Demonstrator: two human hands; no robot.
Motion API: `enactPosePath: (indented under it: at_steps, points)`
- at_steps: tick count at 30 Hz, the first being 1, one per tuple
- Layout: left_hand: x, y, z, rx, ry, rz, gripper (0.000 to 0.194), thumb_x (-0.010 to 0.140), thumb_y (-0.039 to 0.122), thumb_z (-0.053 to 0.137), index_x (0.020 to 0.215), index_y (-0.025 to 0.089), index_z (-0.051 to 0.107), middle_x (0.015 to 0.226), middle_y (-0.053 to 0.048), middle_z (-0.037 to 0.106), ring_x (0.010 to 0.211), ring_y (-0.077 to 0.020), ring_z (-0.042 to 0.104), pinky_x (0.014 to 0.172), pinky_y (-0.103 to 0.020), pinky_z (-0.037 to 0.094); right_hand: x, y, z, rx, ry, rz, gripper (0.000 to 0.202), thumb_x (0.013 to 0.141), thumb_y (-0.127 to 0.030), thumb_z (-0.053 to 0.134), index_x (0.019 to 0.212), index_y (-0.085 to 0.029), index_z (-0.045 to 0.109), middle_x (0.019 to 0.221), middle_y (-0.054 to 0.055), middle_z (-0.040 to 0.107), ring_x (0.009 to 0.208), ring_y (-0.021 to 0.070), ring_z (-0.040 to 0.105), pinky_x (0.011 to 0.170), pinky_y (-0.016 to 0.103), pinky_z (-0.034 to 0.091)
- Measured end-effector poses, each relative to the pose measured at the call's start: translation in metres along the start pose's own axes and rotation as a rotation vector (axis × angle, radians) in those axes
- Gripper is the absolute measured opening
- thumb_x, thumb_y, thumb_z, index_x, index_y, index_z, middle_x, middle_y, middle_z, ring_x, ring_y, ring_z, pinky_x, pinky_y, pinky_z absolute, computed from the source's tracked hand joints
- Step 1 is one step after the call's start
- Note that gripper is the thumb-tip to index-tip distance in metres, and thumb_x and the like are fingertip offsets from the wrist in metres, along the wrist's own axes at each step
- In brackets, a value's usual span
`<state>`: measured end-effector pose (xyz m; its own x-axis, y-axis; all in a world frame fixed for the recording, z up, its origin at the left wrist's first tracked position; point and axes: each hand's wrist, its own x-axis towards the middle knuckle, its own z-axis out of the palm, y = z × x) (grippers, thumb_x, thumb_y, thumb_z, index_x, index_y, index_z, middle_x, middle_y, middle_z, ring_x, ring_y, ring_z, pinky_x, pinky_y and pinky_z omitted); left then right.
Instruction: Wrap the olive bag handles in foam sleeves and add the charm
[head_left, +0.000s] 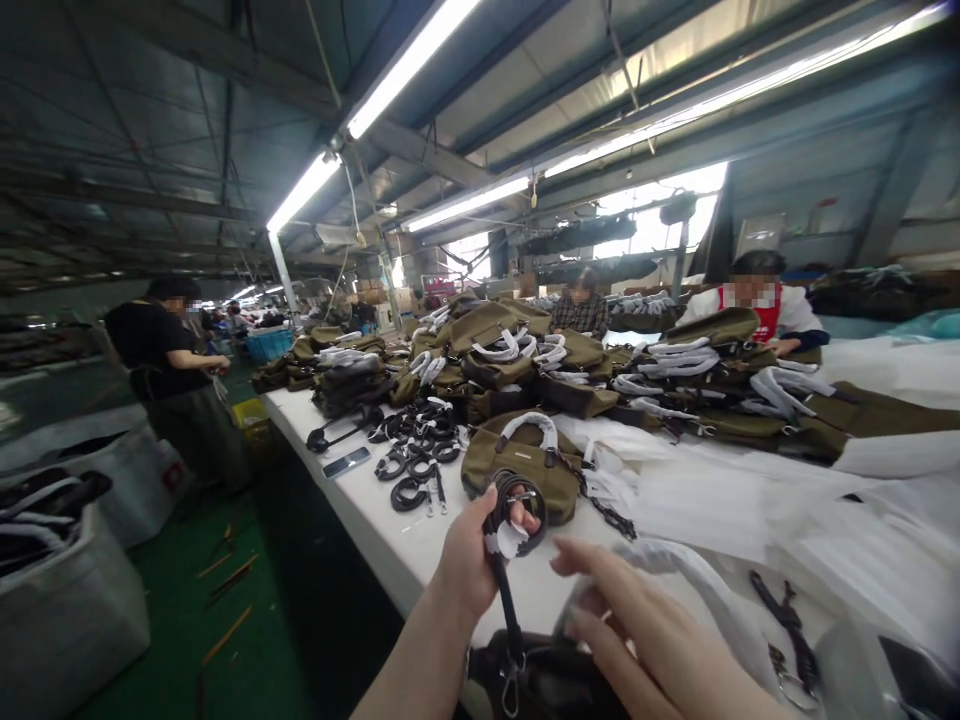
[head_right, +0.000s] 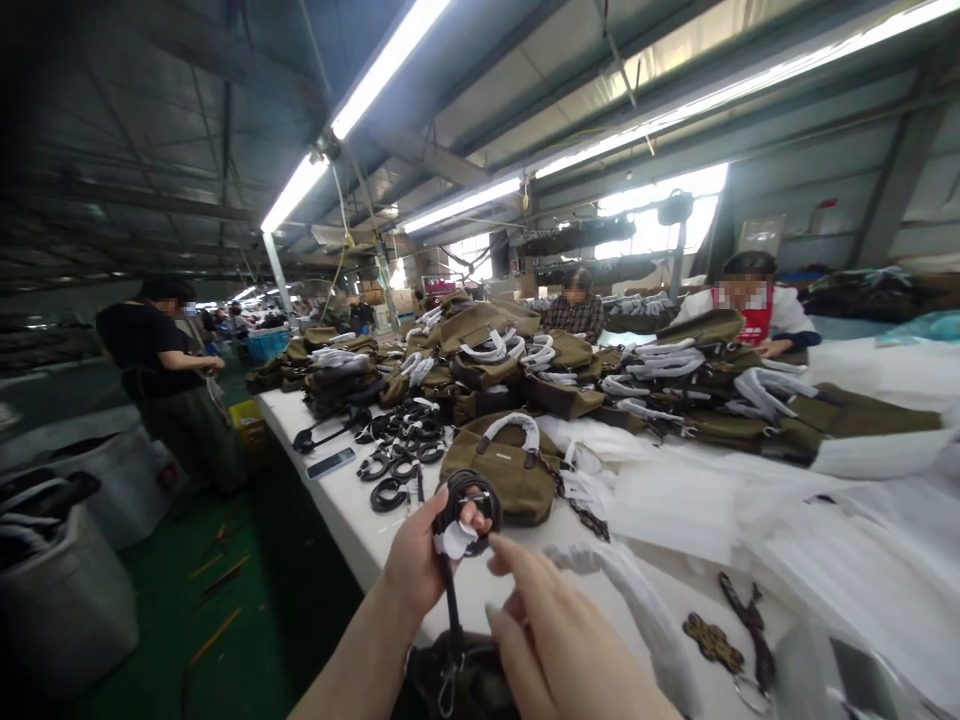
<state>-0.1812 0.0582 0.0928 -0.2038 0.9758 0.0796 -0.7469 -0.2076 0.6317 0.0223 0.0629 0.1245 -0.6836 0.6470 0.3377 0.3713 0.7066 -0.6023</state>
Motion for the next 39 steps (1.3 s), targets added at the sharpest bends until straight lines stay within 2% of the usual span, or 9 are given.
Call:
enactPosePath:
  at_steps: [5, 9, 12, 16, 18, 22, 26, 31, 39]
  points:
    - [-0.015, -0.002, 0.009, 0.101, 0.009, 0.069, 0.02, 0.079, 0.022, 0.075, 0.093, 0.011, 0.067, 0.075, -0.004, 0.064, 0.074, -0.0151, 0.062, 0.074, -0.027, 0.048, 0.061, -0.021, 0.019, -0.353, -0.041, 0.12, 0.023, 0.09, -0.031, 0.048, 0.083, -0.022, 0.067, 0.085, 0.008, 0.075, 0.078, 0.0271, 0.07, 0.064, 0.033, 0.042]
    - [-0.017, -0.006, 0.003, 0.137, 0.087, 0.08, 0.03, 0.076, 0.026, 0.079, 0.1, 0.011, 0.067, 0.089, -0.009, 0.07, 0.078, -0.0171, 0.064, 0.073, -0.027, 0.048, 0.071, -0.012, 0.033, -0.386, -0.044, 0.07, 0.029, 0.093, -0.025, 0.043, 0.07, -0.022, 0.06, 0.073, 0.005, 0.073, 0.065, 0.0194, 0.065, 0.056, 0.029, 0.029]
    - [-0.014, -0.012, -0.006, 0.172, 0.13, 0.082, 0.035, 0.078, 0.033, 0.077, 0.103, 0.011, 0.067, 0.091, -0.01, 0.071, 0.083, -0.019, 0.065, 0.078, -0.03, 0.049, 0.071, -0.005, 0.035, -0.377, 0.051, 0.045, 0.028, 0.09, -0.026, 0.047, 0.062, -0.022, 0.05, 0.062, 0.0, 0.065, 0.058, 0.0152, 0.058, 0.054, 0.027, 0.026]
    - [-0.011, -0.014, -0.011, 0.307, 0.21, 0.201, 0.042, 0.078, 0.043, 0.076, 0.106, 0.012, 0.068, 0.096, -0.01, 0.071, 0.089, -0.0212, 0.064, 0.08, -0.031, 0.049, 0.07, 0.004, 0.037, -0.396, 0.228, 0.011, 0.028, 0.087, -0.028, 0.047, 0.06, -0.022, 0.045, 0.061, -0.002, 0.06, 0.06, 0.0151, 0.055, 0.057, 0.027, 0.027]
    - [-0.012, -0.011, -0.01, 0.302, 0.233, 0.194, 0.043, 0.075, 0.044, 0.078, 0.1, 0.011, 0.068, 0.091, -0.009, 0.07, 0.084, -0.0195, 0.063, 0.076, -0.029, 0.048, 0.07, 0.008, 0.039, -0.365, 0.278, 0.005, 0.03, 0.088, -0.032, 0.045, 0.06, -0.022, 0.043, 0.059, -0.002, 0.057, 0.059, 0.0146, 0.053, 0.057, 0.027, 0.028]
    - [-0.014, -0.009, -0.005, 0.236, 0.249, 0.113, 0.042, 0.066, 0.042, 0.085, 0.088, 0.012, 0.065, 0.074, -0.002, 0.063, 0.068, -0.0138, 0.057, 0.067, -0.026, 0.045, 0.073, 0.012, 0.04, -0.221, 0.179, 0.075, 0.037, 0.089, -0.041, 0.046, 0.058, -0.022, 0.045, 0.052, -0.003, 0.052, 0.052, 0.0137, 0.048, 0.053, 0.026, 0.028]
    - [-0.013, -0.012, -0.005, 0.233, 0.225, 0.136, 0.038, 0.067, 0.042, 0.085, 0.081, 0.012, 0.065, 0.07, 0.0, 0.059, 0.067, -0.0123, 0.054, 0.067, -0.025, 0.043, 0.075, 0.014, 0.042, -0.108, 0.038, 0.116, 0.036, 0.09, -0.047, 0.046, 0.065, -0.023, 0.056, 0.055, -0.003, 0.057, 0.054, 0.0151, 0.052, 0.053, 0.026, 0.03]
    - [-0.013, -0.011, -0.01, 0.171, 0.157, 0.038, 0.037, 0.074, 0.048, 0.077, 0.072, 0.013, 0.065, 0.065, 0.001, 0.054, 0.06, -0.0095, 0.048, 0.06, -0.023, 0.038, 0.076, 0.018, 0.043, -0.089, 0.132, 0.105, 0.037, 0.091, -0.044, 0.046, 0.062, -0.023, 0.052, 0.056, -0.002, 0.058, 0.056, 0.0153, 0.054, 0.053, 0.026, 0.031]
    - [-0.014, -0.011, -0.016, 0.15, 0.062, -0.058, 0.034, 0.075, 0.045, 0.076, 0.075, 0.012, 0.067, 0.077, -0.004, 0.063, 0.075, -0.0163, 0.059, 0.071, -0.026, 0.043, 0.079, 0.024, 0.041, -0.09, 0.164, 0.144, 0.039, 0.093, -0.045, 0.044, 0.064, -0.023, 0.057, 0.059, -0.002, 0.062, 0.06, 0.0166, 0.057, 0.058, 0.027, 0.032]
